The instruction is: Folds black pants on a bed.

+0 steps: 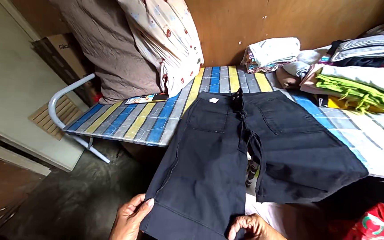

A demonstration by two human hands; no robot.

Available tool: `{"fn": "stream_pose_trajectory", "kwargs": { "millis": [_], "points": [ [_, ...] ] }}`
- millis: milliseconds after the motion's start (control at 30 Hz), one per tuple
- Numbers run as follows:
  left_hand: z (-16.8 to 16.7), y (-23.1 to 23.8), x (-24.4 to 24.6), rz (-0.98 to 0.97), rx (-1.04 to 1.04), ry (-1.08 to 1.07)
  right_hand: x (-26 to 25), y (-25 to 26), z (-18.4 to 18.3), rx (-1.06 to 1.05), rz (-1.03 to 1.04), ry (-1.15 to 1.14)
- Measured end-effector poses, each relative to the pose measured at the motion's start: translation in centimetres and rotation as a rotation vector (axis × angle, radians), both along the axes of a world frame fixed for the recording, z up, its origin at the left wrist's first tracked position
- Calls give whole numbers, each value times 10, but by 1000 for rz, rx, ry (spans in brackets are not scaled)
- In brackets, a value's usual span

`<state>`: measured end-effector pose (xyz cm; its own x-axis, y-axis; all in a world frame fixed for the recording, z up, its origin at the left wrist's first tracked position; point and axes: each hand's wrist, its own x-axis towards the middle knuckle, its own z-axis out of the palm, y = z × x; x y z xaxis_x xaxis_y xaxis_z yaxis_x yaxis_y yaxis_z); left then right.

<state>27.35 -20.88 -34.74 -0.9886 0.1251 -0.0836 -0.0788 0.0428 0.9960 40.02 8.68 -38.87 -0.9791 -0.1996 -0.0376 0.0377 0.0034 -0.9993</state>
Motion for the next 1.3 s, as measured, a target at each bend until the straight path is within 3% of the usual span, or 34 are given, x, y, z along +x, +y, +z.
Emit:
{"fn": "stream_pose_trajectory", "kwargs": {
  "millis": [167,333,433,533,600,733,1067,1133,1233,1300],
  "points": [
    [-6,5,0,28,44,-25,3,2,-6,-63,3,10],
    [-5,5,3,-6,46,-84,3,7,-5,5,24,-26],
    [-7,0,5,-122,42,-56,1,9,-13,43,30,-58],
    [-21,-17,6,-385,93,119,0,8,-12,50,14,-143],
    [-27,-22,10,-462,77,171,-1,7,-10,31,12,-186],
    [-29,-21,16,-364,-130,144,-2,10,-15,-18,35,-143],
    [-32,-15,15,-264,-114,179,-1,13,-16,-130,45,-213],
    [-34,-13,14,-243,-155,255,2,10,-10,96,35,-115],
    [-26,1,15,-122,-353,341,14,-8,16,829,-27,105],
    [-19,13,18,-29,-511,408,20,-24,16,1162,-206,363]
  ]
}}
